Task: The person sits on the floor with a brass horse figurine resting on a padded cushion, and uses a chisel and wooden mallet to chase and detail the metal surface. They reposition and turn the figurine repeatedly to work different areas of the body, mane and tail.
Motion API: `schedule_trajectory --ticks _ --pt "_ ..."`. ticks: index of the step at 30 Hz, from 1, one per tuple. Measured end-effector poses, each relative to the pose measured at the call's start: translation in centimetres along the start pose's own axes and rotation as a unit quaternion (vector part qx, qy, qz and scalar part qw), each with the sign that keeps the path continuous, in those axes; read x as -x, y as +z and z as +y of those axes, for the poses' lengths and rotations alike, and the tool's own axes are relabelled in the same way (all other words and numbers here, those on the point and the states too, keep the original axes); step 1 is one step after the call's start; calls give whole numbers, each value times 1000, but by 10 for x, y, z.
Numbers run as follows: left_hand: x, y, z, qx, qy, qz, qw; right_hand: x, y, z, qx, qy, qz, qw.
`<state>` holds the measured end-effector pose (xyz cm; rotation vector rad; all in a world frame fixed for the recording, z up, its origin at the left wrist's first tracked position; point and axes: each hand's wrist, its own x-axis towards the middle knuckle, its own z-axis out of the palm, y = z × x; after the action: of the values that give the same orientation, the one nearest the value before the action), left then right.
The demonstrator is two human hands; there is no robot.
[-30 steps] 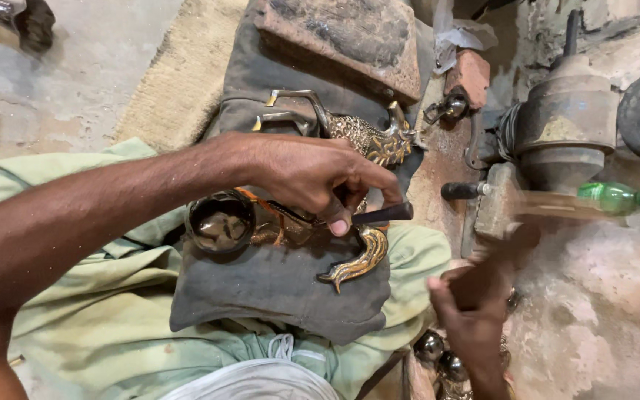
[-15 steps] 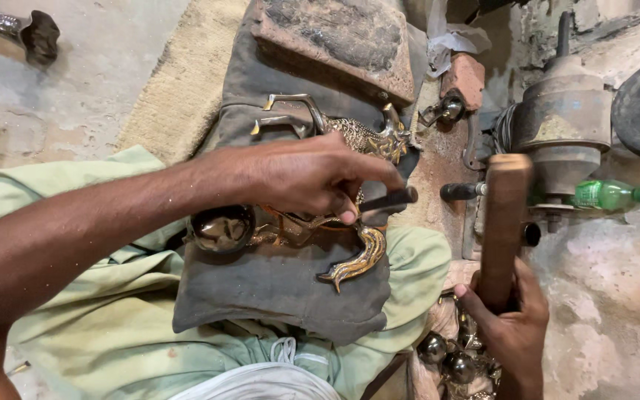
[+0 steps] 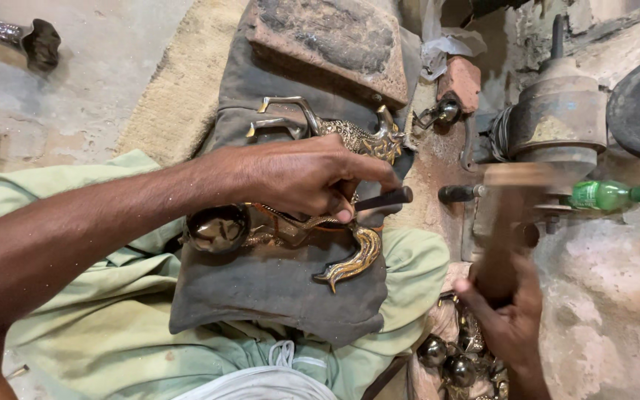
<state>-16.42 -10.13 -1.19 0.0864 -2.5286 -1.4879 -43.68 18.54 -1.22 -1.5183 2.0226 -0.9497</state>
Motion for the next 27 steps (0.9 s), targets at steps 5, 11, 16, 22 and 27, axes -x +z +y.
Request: schedule_trajectory --ticks 5,11,16,22,27 --pt "-1 1 -4 10 24 8 1000 -5 -6 0 108 52 -43 992" --pt "-1 -1 -5 18 -2 -3 1000 -10 -2 -5 116 -4 -41 992" --pt "-1 -3 -6 25 17 8 1000 -19 -15 -9 272 -56 -14 960" --pt "-1 -3 -7 17 -10 -4 1000 -22 -16 -9 248 -66 -27 966" --pt "-1 -5 -7 34 16 13 999 -26 -14 -13 148 9 -35 988"
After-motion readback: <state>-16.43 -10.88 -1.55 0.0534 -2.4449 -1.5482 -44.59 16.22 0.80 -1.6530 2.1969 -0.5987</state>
